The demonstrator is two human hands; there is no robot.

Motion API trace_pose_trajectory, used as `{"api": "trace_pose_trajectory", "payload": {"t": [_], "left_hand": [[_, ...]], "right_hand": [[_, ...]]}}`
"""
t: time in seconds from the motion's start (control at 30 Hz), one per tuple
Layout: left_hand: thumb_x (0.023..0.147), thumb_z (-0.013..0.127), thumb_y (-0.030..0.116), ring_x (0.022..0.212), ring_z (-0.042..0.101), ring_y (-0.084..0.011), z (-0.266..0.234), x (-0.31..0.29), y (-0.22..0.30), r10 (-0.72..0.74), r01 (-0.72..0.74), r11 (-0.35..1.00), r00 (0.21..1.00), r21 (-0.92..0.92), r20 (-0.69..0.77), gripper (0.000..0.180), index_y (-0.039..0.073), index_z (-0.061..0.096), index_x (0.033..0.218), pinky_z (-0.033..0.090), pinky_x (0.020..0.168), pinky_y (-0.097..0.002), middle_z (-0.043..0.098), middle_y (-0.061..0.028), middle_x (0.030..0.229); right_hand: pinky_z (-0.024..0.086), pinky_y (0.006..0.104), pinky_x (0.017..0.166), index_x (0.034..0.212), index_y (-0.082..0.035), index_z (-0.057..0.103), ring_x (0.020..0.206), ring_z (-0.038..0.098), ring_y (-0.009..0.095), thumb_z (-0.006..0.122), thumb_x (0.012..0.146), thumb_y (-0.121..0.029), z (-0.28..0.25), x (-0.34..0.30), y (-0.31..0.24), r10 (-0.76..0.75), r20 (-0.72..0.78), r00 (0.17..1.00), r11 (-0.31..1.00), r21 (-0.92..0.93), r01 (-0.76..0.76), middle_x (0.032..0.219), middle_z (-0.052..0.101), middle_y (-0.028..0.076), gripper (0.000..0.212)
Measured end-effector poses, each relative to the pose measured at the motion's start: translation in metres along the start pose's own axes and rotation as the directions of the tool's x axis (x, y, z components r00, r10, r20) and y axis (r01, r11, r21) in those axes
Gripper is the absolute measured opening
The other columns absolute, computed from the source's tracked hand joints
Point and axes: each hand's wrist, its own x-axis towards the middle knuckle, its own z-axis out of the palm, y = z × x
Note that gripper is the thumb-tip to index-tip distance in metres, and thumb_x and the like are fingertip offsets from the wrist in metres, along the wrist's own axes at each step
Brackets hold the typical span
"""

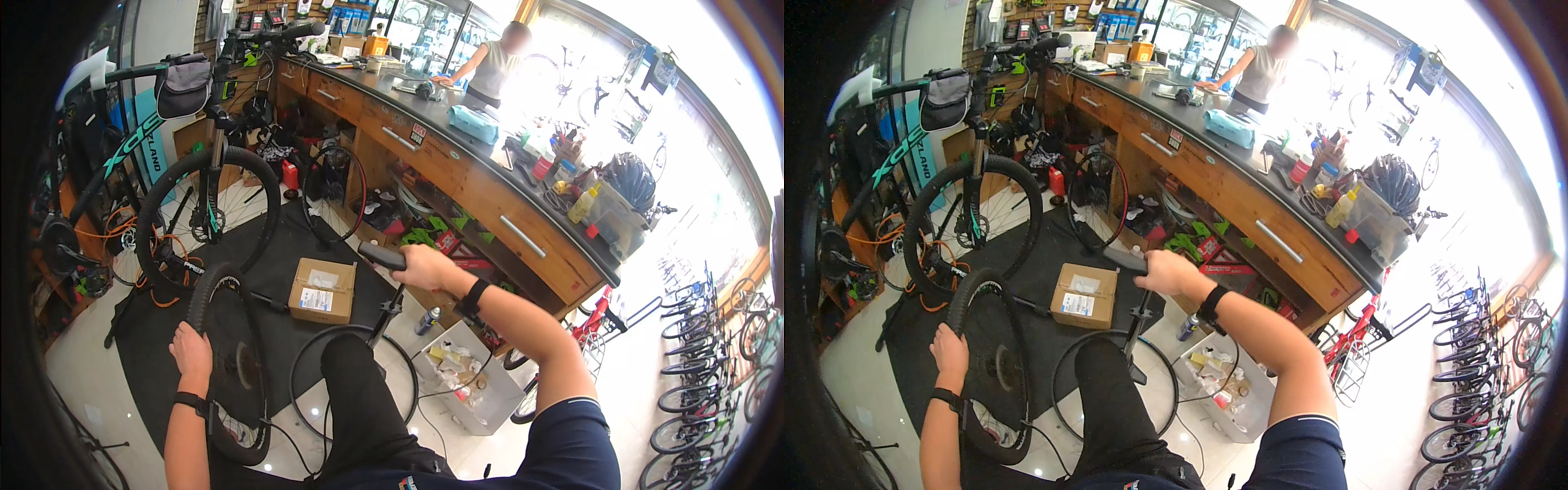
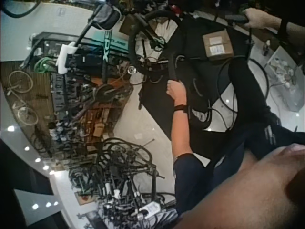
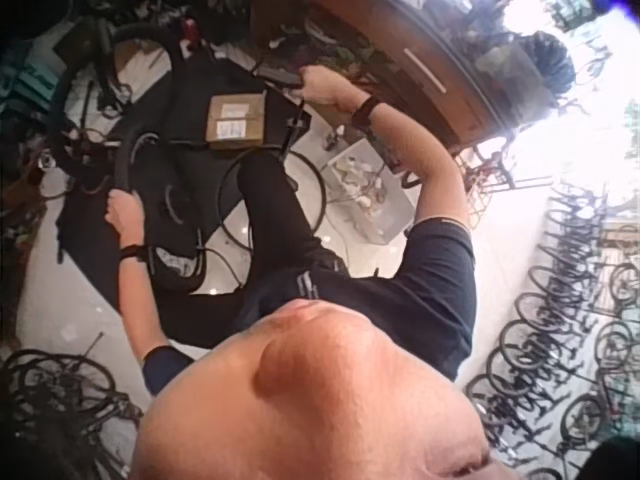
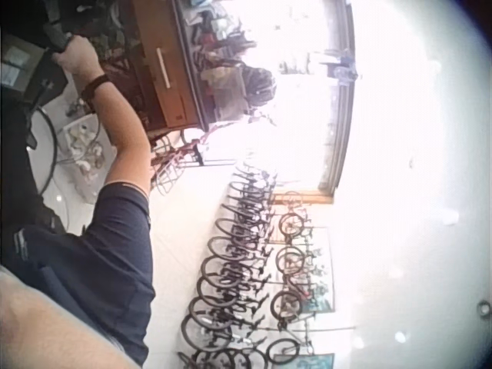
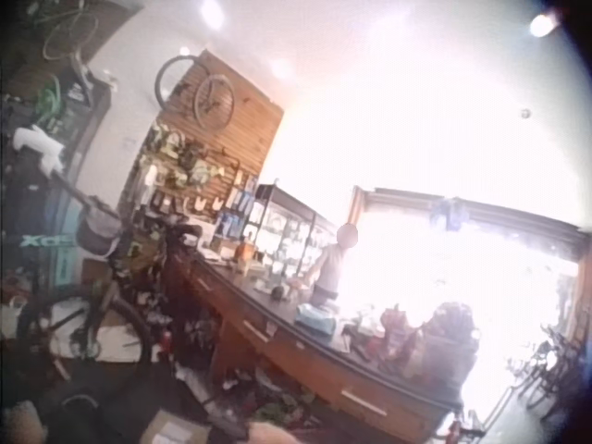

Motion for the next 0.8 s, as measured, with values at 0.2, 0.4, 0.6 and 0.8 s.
{"api": "trace_pose_trajectory", "payload": {"t": [0.2,0.4,0.6,0.8], "left_hand": [[0.09,0.072,0.023,0.104,0.063,-0.0392,-0.016,-0.002,0.001,0.036,-0.03,0.998,0.994,-0.053,0.108,0.043,-0.003,0.05,0.116,0.049,0.09,-0.051,0.063,-0.0224,0.109],[0.078,0.076,0.024,0.108,0.063,-0.0447,-0.039,0.012,-0.006,-0.019,0.09,0.975,0.944,-0.201,0.329,0.055,-0.007,0.049,0.115,0.053,0.093,-0.0504,0.063,-0.0287,0.115],[0.083,0.076,0.039,0.104,0.065,-0.0463,-0.021,-0.003,-0.006,0.03,0.001,0.948,0.995,-0.319,0.094,0.053,-0.005,0.057,0.106,0.053,0.088,-0.0529,0.067,-0.0292,0.108],[0.08,0.075,0.042,0.106,0.065,-0.0453,-0.018,-0.004,-0.031,-0.066,0.112,0.929,0.988,-0.353,0.139,0.054,-0.005,0.064,0.104,0.052,0.089,-0.0524,0.068,-0.029,0.108]], "right_hand": [[0.054,0.0467,0.091,0.113,0.003,0.065,0.1,0.069,0.041,0.068,0.082,-0.045,0.059,-0.003,0.003,0.133,0.01,0.991,0.99,0.037,-0.134,0.105,0.071,0.025,0.058],[0.053,0.0466,0.095,0.114,0.003,0.064,0.108,0.066,0.039,0.067,0.084,-0.047,0.102,0.0,0.007,0.136,0.037,0.99,0.99,0.033,-0.137,0.112,0.07,0.025,0.059],[0.057,0.0467,0.084,0.098,0.004,0.069,0.095,0.07,0.04,0.071,0.08,-0.046,0.085,0.005,0.019,0.061,0.088,0.994,0.997,0.042,-0.064,0.1,0.072,0.025,0.053],[0.054,0.0428,0.074,0.104,-0.001,0.071,0.08,0.071,0.025,0.072,0.084,-0.039,-0.051,-0.02,-0.038,-0.177,0.123,0.977,0.984,0.052,0.172,0.082,0.071,0.017,0.043]]}}
